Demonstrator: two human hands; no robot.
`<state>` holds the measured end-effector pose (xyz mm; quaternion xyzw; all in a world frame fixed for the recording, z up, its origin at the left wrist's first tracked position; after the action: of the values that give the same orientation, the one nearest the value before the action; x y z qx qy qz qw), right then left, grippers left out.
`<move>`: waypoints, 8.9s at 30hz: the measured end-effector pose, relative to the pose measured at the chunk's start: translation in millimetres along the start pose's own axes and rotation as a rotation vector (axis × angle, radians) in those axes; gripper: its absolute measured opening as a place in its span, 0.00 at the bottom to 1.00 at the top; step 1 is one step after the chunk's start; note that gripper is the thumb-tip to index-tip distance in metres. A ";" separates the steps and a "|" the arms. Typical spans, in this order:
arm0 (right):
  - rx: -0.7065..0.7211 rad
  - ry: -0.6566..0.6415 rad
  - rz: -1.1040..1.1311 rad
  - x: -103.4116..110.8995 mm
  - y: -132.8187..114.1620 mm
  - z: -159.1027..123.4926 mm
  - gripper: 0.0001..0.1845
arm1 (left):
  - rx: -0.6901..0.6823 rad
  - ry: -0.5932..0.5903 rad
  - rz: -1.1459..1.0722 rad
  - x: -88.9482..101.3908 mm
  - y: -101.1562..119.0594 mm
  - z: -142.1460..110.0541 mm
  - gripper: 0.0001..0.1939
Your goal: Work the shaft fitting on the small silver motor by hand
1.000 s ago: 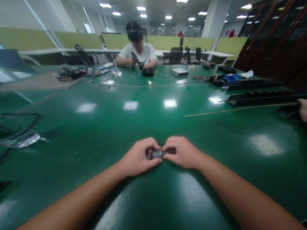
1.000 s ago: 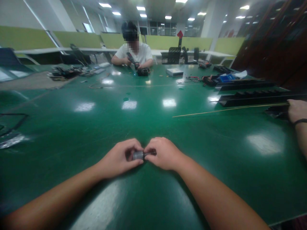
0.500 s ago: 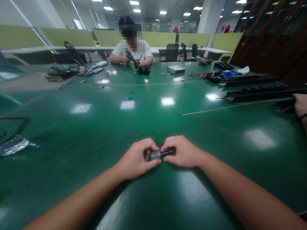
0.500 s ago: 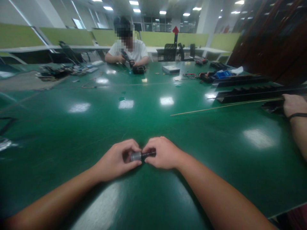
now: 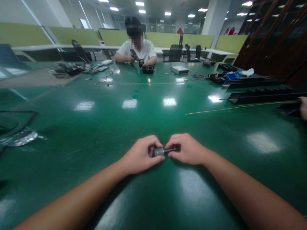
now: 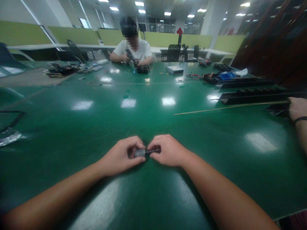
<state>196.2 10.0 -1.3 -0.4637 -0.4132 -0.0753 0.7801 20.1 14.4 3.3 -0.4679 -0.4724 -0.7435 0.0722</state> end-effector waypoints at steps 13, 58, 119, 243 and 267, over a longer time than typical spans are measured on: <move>0.015 -0.029 -0.054 9.0 -1.7 2.0 0.08 | 0.036 -0.017 -0.017 4.1 0.2 -1.9 0.11; -0.089 0.072 -0.039 -11.5 -6.9 10.2 0.05 | -0.082 0.057 -0.081 9.0 4.4 -1.3 0.05; -0.184 -0.022 -0.032 23.1 15.2 -5.0 0.05 | 0.064 0.019 -0.037 1.8 -2.3 -0.2 0.10; 0.001 -0.054 -0.047 -0.9 -0.8 1.1 0.06 | 0.022 0.008 0.013 -1.3 1.7 0.2 0.10; 0.005 -0.019 -0.051 -4.7 -5.2 2.7 0.06 | 0.010 0.000 0.006 1.5 2.4 0.9 0.10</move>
<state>189.0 7.9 -0.7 -0.4519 -0.4323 -0.0899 0.7751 21.2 14.3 6.1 -0.4692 -0.4744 -0.7409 0.0767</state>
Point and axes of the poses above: each hand's wrist, its own z-axis towards the middle knuckle, its own x-axis out of the back of the hand, y = z × x, the point moved 4 cm from there along z, towards the middle knuckle
